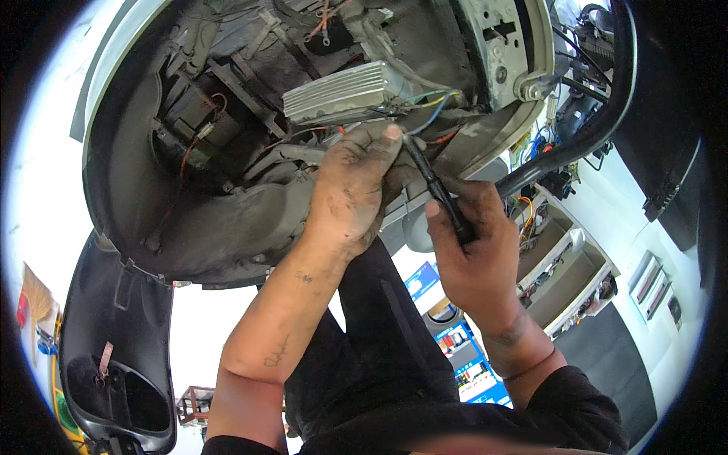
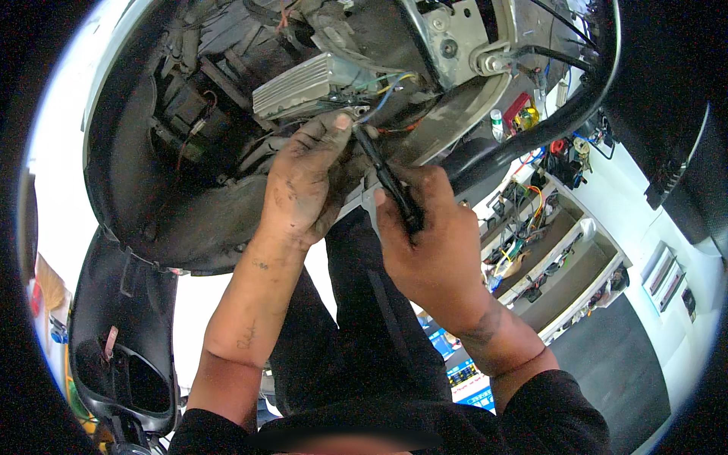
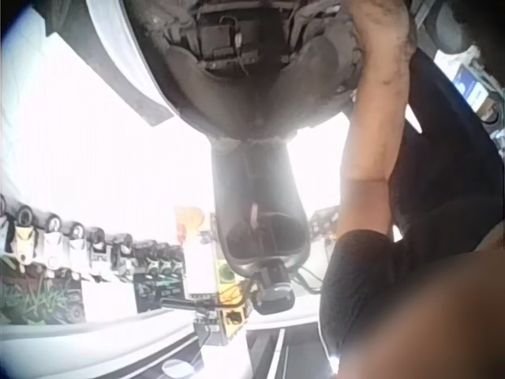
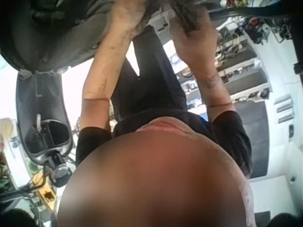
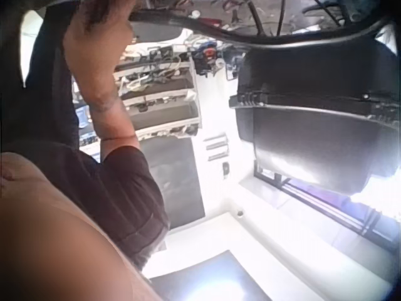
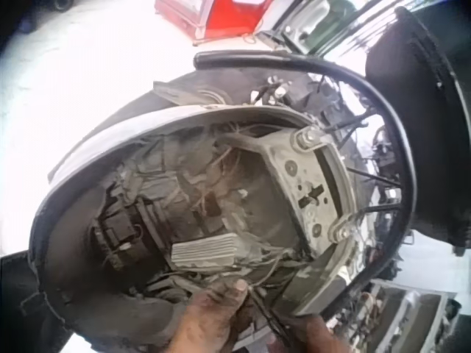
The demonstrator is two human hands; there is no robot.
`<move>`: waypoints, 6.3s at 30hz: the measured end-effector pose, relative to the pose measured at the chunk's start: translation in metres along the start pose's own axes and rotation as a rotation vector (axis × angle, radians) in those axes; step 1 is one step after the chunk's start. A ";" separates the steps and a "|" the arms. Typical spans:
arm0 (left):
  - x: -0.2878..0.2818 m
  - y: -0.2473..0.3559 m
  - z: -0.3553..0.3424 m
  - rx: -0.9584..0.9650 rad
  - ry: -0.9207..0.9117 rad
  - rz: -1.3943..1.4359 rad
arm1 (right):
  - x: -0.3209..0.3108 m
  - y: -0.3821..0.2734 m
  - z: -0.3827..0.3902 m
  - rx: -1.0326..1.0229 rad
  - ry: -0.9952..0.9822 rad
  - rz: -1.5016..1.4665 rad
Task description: The person works on the internal components of a motorcycle, using a screwdriver to tighten screws and adjust wiring. They handle the battery and other electrical parts, ensuring connections are secure.
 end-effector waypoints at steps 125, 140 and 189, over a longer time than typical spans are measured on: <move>-0.055 0.034 0.038 0.494 0.138 -0.470 | -0.019 -0.118 -0.029 -0.673 -0.229 0.993; -0.058 0.042 0.045 0.531 0.184 -0.418 | -0.006 -0.116 -0.024 -0.671 -0.173 1.012; -0.062 0.035 0.032 0.609 0.138 -0.379 | -0.009 -0.095 -0.030 -0.546 -0.076 0.942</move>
Point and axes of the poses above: each hand's wrist, its own z-axis away from the middle knuckle, its own x-axis out of the palm, y = z × x, the point moved 9 cm from there along -z, towards the middle knuckle, and after that the axes turned 12 degrees about -z, right-handed, at the moved point
